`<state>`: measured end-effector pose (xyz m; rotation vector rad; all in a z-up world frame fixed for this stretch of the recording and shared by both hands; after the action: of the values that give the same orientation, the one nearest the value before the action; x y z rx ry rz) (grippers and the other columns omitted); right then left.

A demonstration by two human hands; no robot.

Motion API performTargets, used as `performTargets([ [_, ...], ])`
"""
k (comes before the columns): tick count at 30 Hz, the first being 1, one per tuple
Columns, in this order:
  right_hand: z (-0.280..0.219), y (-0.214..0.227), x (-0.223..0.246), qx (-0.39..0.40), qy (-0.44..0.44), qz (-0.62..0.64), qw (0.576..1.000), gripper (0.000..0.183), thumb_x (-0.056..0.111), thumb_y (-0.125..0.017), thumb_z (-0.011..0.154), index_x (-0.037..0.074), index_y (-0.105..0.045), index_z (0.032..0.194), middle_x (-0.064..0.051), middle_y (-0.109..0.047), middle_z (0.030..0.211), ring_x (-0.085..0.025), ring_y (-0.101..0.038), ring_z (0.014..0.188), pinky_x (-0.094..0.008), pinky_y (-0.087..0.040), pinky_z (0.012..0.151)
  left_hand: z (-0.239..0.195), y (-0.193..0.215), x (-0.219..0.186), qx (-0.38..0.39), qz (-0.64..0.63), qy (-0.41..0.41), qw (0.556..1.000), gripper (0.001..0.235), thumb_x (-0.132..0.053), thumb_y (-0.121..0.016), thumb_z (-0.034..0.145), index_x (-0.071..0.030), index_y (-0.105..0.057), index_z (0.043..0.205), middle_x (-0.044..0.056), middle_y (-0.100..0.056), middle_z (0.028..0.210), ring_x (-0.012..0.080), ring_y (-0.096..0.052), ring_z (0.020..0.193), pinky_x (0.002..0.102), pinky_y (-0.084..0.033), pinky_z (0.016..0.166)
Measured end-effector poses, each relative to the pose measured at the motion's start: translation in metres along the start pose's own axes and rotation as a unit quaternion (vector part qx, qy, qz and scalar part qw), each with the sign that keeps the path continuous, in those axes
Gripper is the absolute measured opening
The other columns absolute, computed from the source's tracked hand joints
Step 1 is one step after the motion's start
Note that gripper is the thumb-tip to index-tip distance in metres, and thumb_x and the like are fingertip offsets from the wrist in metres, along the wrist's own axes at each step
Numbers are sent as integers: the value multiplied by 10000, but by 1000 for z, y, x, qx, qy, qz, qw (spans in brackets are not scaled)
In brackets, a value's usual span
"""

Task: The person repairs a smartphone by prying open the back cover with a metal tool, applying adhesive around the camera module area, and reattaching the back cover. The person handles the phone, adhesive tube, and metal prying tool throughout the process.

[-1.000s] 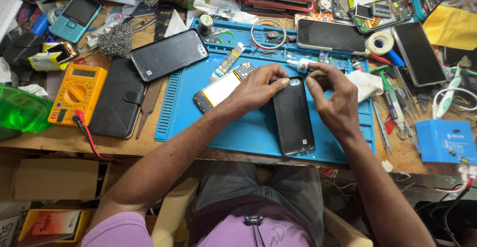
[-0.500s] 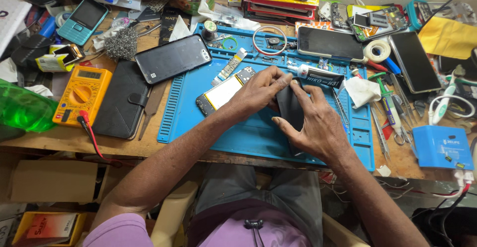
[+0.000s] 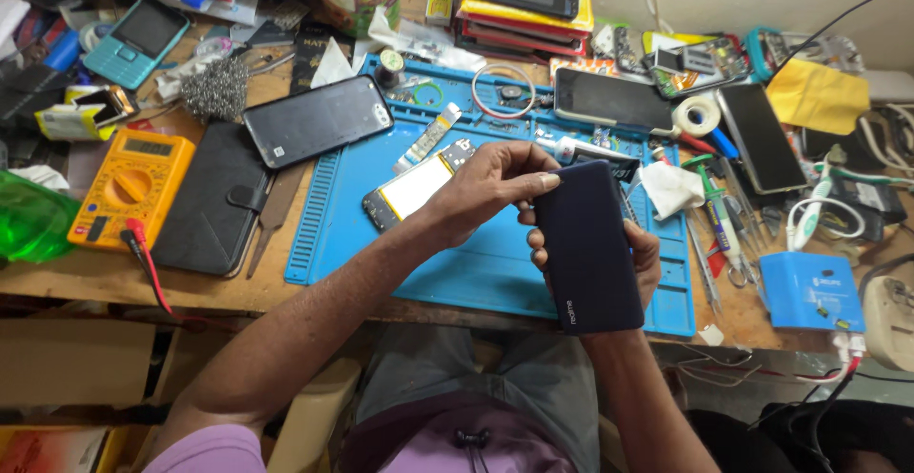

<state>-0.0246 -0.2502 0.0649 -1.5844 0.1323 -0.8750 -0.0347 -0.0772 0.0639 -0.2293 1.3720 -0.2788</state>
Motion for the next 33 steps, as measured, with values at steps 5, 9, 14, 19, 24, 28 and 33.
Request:
performTargets([
  [5, 0, 1, -5, -23, 21, 30, 999, 734, 358, -548, 995, -166, -422, 1493, -385, -566, 1322, -417, -667, 1068, -443, -612, 908, 3, 3, 4, -16, 11, 13, 1000, 244, -174, -702, 973, 14, -717, 1127, 12, -691, 876, 63, -610, 724, 227, -525, 658],
  [9, 1, 7, -8, -58, 45, 26, 997, 651, 353, -530, 1024, -143, -490, 1444, -338, -591, 1277, -414, -663, 1058, -442, -610, 898, 3, 4, 5, -13, 15, 15, 1000, 282, -187, -707, 967, 14, -715, 1165, 19, -709, 904, 61, -625, 741, 227, -543, 679],
  [14, 0, 10, -11, -55, 55, 45, 996, 607, 341, -516, 1038, -141, -515, 1407, -328, -608, 1229, -404, -669, 1038, -432, -608, 886, 2, 4, 8, -6, 19, 25, 999, 325, -187, -745, 930, 21, -697, 1175, 37, -728, 918, 65, -651, 772, 238, -568, 710],
  [19, 1, 7, -13, -85, 66, 28, 994, 584, 324, -501, 1035, -164, -533, 1355, -337, -632, 1153, -399, -700, 970, -421, -625, 843, 3, 5, 15, -10, 12, 40, 999, 322, -201, -756, 931, 27, -707, 1154, 31, -709, 885, 66, -624, 750, 233, -548, 702],
  [24, 2, 2, -7, -119, 101, -86, 984, 492, 240, -441, 1065, -177, -576, 1288, -355, -673, 1119, -412, -734, 927, -429, -641, 793, 1, 0, 17, -19, -30, 54, 998, 257, -227, -702, 973, 2, -691, 1089, 10, -673, 855, 67, -586, 718, 233, -505, 660],
  [28, 8, -2, -2, -119, 125, -163, 971, 443, 241, -456, 1105, -136, -593, 1293, -313, -684, 1138, -396, -728, 938, -452, -642, 832, 1, -3, 9, -52, -27, 58, 997, 208, -196, -690, 953, -9, -684, 1043, 23, -675, 845, 106, -605, 669, 264, -500, 605],
  [33, 1, 18, -2, -213, 52, -169, 961, 367, 224, -520, 1032, 11, -614, 1316, -103, -735, 1107, -192, -719, 960, -360, -578, 875, 2, -2, 11, -97, -113, 65, 987, 222, -187, -683, 939, -11, -712, 1070, 40, -742, 953, 106, -714, 850, 265, -593, 787],
])
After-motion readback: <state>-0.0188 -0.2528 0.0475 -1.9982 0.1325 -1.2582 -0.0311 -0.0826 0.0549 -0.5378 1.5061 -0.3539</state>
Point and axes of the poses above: each hand's wrist, its own z-axis towards the middle knuckle, its own y-axis out of the back of the hand, x = y × z, the point moved 4 cm from there along z, towards the middle knuckle
